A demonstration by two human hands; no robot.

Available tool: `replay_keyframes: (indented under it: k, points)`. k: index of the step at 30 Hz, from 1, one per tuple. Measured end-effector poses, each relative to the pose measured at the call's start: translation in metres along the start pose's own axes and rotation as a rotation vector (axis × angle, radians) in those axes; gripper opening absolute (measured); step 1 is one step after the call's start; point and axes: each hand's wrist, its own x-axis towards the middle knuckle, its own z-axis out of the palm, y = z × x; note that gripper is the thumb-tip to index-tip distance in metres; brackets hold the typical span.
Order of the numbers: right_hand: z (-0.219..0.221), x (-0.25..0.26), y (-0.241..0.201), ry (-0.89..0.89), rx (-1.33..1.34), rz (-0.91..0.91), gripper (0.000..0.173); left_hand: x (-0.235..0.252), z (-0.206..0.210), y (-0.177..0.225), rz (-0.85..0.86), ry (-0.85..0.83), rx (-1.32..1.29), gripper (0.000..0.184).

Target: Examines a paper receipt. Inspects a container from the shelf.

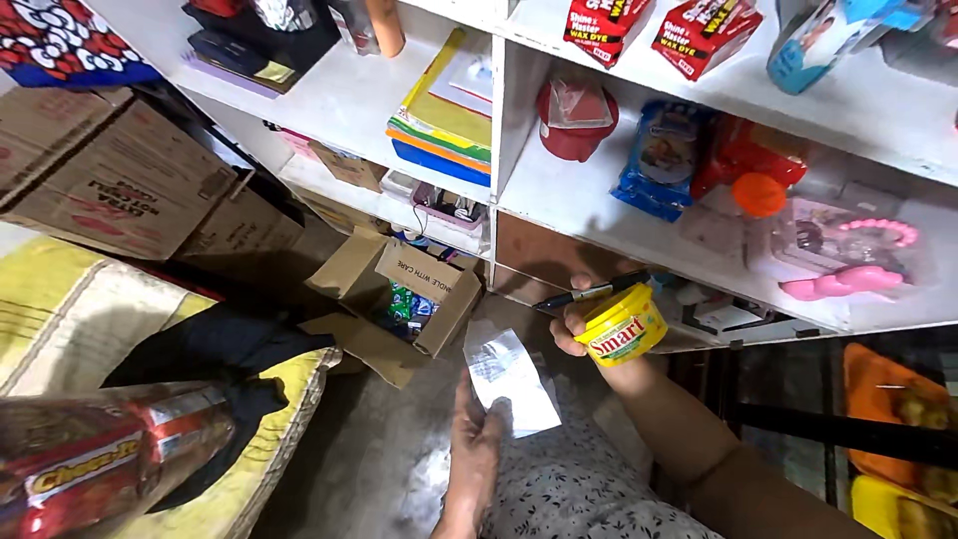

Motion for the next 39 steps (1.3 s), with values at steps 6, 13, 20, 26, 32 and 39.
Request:
replay_keyframes:
  k: [6,13,20,26,32,39]
  points:
    - [0.003,0.008,0.003,0.026,0.004,0.029,0.033,0.0,-0.003,0.002,-0.002,0.004,-0.013,0.073]
    - [0.001,0.014,0.011,-0.009,-0.001,0.032,0.033,-0.002,-0.006,0.004,0.019,0.02,0.003,0.072]
    - [-0.001,0.019,0.014,-0.062,0.046,0.039,0.035,-0.003,-0.006,0.003,0.019,0.016,-0.002,0.073]
    - [-0.002,0.016,0.017,-0.056,0.1,0.019,0.035,-0.004,-0.004,0.004,0.017,-0.002,0.003,0.072]
    - [-0.02,0.009,0.021,-0.079,0.171,-0.051,0.042,-0.004,-0.002,0.001,0.021,-0.025,-0.001,0.073]
    - [-0.016,0.004,0.023,-0.065,0.157,-0.062,0.04,-0.007,0.0,0.002,0.018,-0.032,0.011,0.073]
